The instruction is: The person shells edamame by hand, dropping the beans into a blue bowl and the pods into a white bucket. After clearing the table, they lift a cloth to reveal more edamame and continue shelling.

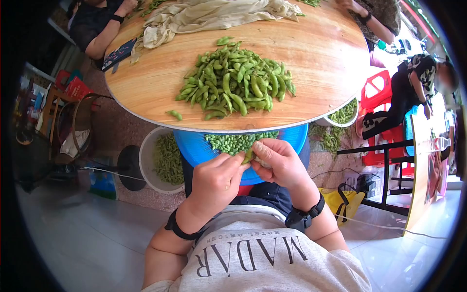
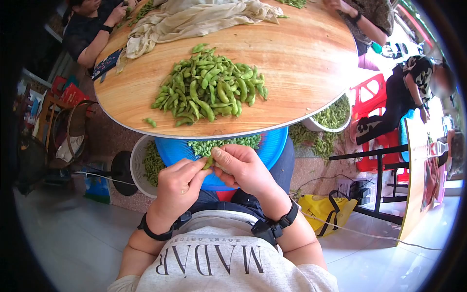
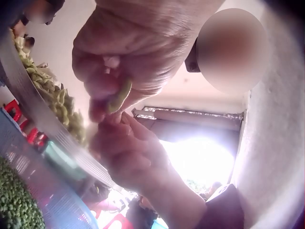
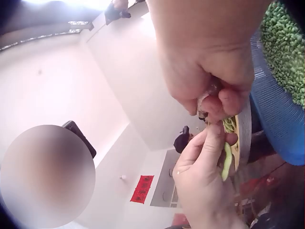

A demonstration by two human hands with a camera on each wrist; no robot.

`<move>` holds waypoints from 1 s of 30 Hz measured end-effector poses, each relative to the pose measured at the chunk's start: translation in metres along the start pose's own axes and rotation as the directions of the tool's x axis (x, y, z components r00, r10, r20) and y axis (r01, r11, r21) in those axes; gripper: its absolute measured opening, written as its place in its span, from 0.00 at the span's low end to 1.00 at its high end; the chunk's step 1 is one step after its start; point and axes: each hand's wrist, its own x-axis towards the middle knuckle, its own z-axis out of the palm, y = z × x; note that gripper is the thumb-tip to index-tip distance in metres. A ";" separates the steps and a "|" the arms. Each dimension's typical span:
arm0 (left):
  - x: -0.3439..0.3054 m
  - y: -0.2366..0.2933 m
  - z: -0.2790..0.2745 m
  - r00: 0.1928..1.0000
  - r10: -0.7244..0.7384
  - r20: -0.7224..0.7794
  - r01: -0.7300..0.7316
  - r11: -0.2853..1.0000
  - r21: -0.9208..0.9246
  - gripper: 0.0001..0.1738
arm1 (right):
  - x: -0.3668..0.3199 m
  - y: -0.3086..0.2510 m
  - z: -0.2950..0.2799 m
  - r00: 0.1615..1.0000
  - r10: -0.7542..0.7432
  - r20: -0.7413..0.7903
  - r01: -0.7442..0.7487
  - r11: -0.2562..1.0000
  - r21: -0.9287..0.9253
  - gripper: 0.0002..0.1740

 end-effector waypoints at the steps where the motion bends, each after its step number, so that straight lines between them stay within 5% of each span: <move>1: 0.000 0.000 0.001 1.000 -0.010 -0.004 0.010 1.000 -0.008 0.10 | 0.000 0.000 0.000 1.000 -0.008 -0.002 0.007 1.000 -0.015 0.17; 7: 0.002 -0.006 0.009 0.994 -0.024 -0.104 0.012 0.994 -0.113 0.09 | 0.005 0.009 0.001 0.989 -0.142 -0.030 0.137 0.983 -0.123 0.14; 8: 0.001 -0.007 0.012 0.982 -0.176 -0.062 0.152 0.948 -0.280 0.08 | 0.005 0.012 0.003 0.982 -0.183 -0.043 0.176 0.976 -0.128 0.14; 10: -0.003 -0.008 0.016 0.895 -0.436 0.093 0.408 0.717 -0.565 0.07 | 0.007 0.017 0.003 0.937 -0.346 -0.037 0.324 0.905 -0.276 0.13; 12: -0.002 -0.006 0.013 0.801 -0.545 0.248 0.525 0.441 -0.728 0.07 | 0.010 0.025 0.000 0.829 -0.557 0.049 0.496 0.692 -0.525 0.12; 14: -0.002 -0.008 0.011 0.735 -0.566 0.374 0.572 0.220 -0.790 0.09 | 0.008 0.022 0.000 0.868 -0.492 0.060 0.453 0.738 -0.500 0.12; 17: -0.001 -0.014 0.006 0.738 -0.536 0.410 0.623 0.307 -0.719 0.08 | 0.004 0.016 -0.002 0.963 -0.268 0.019 0.258 0.905 -0.339 0.13; 20: -0.005 -0.017 0.006 0.977 -0.212 0.002 0.198 0.912 -0.359 0.07 | 0.003 0.013 -0.005 0.997 -0.068 0.040 0.072 0.990 -0.121 0.14; 23: -0.003 -0.012 -0.001 0.994 -0.109 -0.029 0.102 0.979 -0.175 0.09 | 0.002 0.010 -0.005 0.997 -0.025 0.074 0.026 1.000 -0.006 0.15; 30: -0.003 -0.007 -0.002 0.999 -0.039 -0.039 0.035 0.995 -0.090 0.09 | 0.003 0.008 -0.005 0.991 -0.034 0.130 0.029 0.999 0.041 0.15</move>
